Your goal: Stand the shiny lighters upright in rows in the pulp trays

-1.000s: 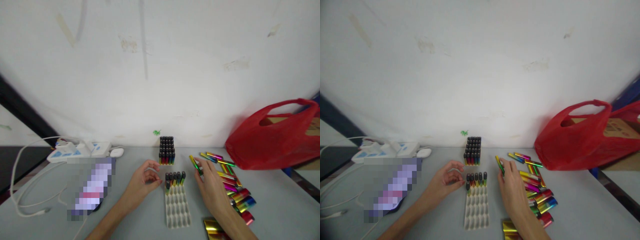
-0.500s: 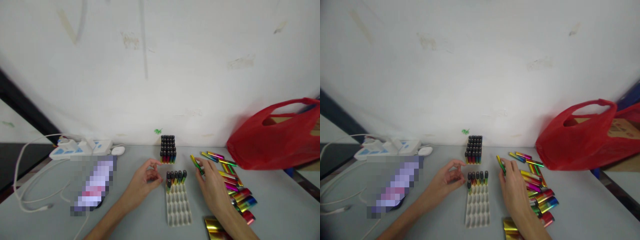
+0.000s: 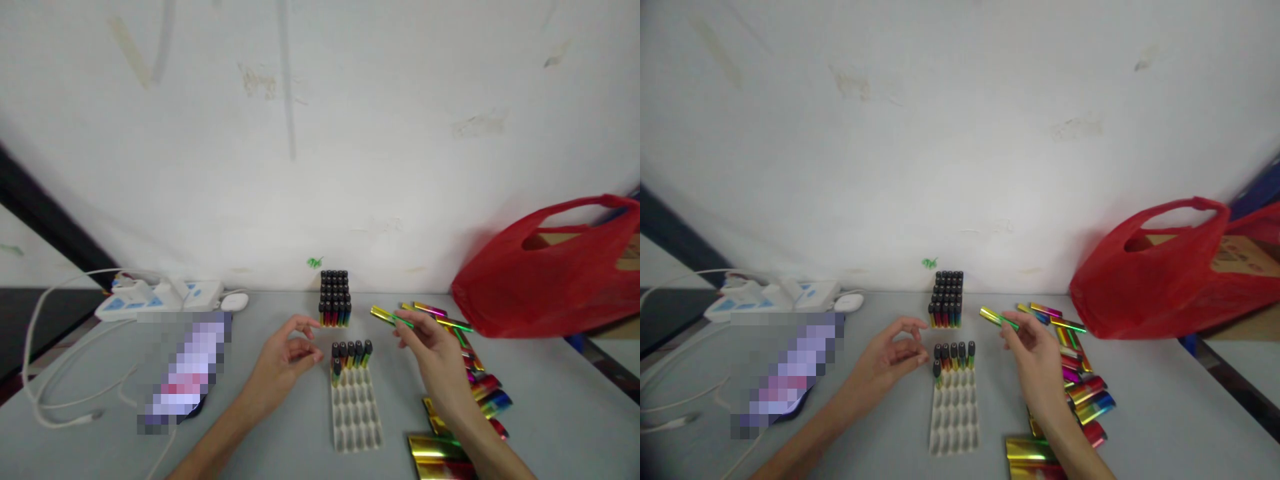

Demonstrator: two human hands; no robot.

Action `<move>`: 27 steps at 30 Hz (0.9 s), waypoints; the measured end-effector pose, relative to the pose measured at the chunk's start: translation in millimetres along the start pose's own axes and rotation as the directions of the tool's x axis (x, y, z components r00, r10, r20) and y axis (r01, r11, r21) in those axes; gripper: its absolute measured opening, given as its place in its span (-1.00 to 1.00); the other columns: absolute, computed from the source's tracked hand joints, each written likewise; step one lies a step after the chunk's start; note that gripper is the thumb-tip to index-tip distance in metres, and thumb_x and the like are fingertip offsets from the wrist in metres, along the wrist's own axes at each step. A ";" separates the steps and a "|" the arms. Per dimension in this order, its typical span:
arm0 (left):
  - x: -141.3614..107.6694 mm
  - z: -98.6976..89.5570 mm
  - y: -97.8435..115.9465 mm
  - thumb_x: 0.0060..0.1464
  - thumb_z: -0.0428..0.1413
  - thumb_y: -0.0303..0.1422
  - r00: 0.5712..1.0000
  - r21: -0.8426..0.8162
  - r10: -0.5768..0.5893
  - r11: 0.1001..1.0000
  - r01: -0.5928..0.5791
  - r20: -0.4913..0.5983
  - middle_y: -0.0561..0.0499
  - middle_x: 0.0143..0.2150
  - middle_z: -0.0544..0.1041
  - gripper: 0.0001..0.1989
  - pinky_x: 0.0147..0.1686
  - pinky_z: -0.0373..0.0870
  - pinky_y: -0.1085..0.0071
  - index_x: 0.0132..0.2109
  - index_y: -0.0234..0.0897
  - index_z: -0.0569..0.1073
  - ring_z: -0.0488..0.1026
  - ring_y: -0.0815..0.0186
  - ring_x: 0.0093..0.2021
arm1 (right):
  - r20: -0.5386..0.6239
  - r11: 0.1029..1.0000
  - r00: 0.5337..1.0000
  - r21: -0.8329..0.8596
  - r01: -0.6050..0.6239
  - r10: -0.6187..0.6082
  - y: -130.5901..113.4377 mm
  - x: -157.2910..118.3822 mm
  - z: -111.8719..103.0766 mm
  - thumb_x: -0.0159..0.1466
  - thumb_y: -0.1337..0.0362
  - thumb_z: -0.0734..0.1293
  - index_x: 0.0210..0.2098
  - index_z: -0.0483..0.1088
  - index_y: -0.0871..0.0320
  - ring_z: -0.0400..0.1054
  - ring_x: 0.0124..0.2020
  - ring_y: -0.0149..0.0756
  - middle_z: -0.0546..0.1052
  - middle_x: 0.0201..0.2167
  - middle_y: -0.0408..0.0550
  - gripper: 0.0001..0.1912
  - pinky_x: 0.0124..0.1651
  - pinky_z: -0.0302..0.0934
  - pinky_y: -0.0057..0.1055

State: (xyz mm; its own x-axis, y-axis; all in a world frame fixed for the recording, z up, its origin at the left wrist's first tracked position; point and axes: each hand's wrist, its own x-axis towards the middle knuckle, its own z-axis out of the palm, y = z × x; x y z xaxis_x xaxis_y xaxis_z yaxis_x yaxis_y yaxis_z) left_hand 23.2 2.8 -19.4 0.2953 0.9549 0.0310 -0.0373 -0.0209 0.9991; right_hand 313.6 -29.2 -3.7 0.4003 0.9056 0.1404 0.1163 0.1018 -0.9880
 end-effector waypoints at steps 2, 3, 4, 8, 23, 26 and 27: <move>0.6 -1.0 -0.2 0.12 0.52 -0.25 1.000 -0.001 -0.001 1.000 0.001 -0.009 0.09 -0.05 0.52 -0.55 -0.11 0.59 0.39 0.10 -0.13 0.58 0.70 0.29 -0.19 | -0.020 0.994 0.998 0.101 -0.049 0.051 -1.7 1.9 0.5 0.19 -0.13 0.68 -0.05 0.75 0.13 0.50 -0.31 -0.15 0.69 -0.29 -0.01 -0.47 -0.20 0.42 -0.23; 0.9 -1.3 -0.2 0.12 0.52 -0.24 1.000 -0.002 -0.001 1.000 0.001 -0.013 0.09 -0.05 0.53 -0.55 -0.10 0.60 0.38 0.09 -0.13 0.58 0.71 0.27 -0.18 | -0.030 0.984 0.996 0.160 -0.077 0.083 -2.4 2.5 1.1 0.14 -0.13 0.71 -0.07 0.76 0.12 0.49 -0.30 -0.17 0.69 -0.30 -0.02 -0.46 -0.21 0.42 -0.25; 1.2 -1.4 -0.1 0.12 0.52 -0.22 1.000 -0.003 0.000 1.000 0.000 -0.016 0.09 -0.04 0.54 -0.55 -0.09 0.62 0.36 0.09 -0.13 0.57 0.73 0.26 -0.16 | -0.038 0.972 0.993 0.214 -0.100 0.111 -3.2 2.8 1.8 0.11 -0.13 0.74 -0.09 0.77 0.11 0.49 -0.28 -0.18 0.69 -0.29 -0.03 -0.46 -0.21 0.43 -0.27; 2.4 -0.1 0.6 0.08 0.55 -0.17 0.999 -0.008 -0.004 1.000 0.004 -0.049 0.06 0.00 0.57 -0.51 -0.04 0.67 0.27 0.06 -0.15 0.56 0.76 0.18 -0.15 | -0.012 0.902 0.982 0.397 -0.168 0.188 -7.9 2.5 5.3 0.02 -0.04 0.80 -0.20 0.79 0.08 0.47 -0.22 -0.24 0.70 -0.17 -0.01 -0.53 -0.25 0.43 -0.38; 6.1 -0.5 2.9 -0.02 0.45 -0.37 0.987 0.023 0.061 0.998 -0.058 -0.151 0.19 -0.29 0.40 -0.47 -0.29 0.43 0.46 0.12 -0.21 0.58 0.42 0.38 -0.36 | 0.101 0.770 0.959 0.577 -0.272 0.263 -15.7 -3.6 4.9 0.11 -0.02 0.80 -0.25 0.74 0.12 0.19 -0.44 -0.39 0.38 -0.48 -0.22 -0.58 -0.45 0.26 -0.51; 5.8 0.7 2.4 -0.10 0.43 -0.44 0.986 0.030 0.072 0.997 -0.068 -0.153 0.18 -0.27 0.47 -0.43 -0.25 0.50 0.43 0.11 -0.20 0.58 0.47 0.36 -0.35 | 0.112 0.751 0.945 0.581 -0.313 0.307 -16.2 -4.7 5.0 0.03 -0.03 0.83 -0.25 0.75 0.12 0.21 -0.45 -0.40 0.43 -0.48 -0.21 -0.53 -0.45 0.25 -0.52; 5.6 0.8 2.5 -0.11 0.45 -0.44 0.985 0.034 0.074 0.997 -0.070 -0.153 0.17 -0.27 0.50 -0.42 -0.23 0.53 0.42 0.11 -0.20 0.58 0.50 0.35 -0.34 | 0.118 0.749 0.942 0.580 -0.322 0.314 -16.4 -5.1 5.1 0.03 -0.06 0.83 -0.24 0.76 0.12 0.21 -0.45 -0.40 0.44 -0.48 -0.21 -0.51 -0.45 0.25 -0.52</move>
State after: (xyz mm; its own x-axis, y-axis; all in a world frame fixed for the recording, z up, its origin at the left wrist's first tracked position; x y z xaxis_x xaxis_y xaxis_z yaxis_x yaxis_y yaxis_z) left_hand 25.5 7.9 -16.7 0.1421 0.9847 0.1005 -0.0254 -0.0979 0.9949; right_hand 305.0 -33.4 11.5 0.3067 0.9335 -0.1855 -0.5687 0.0234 -0.8222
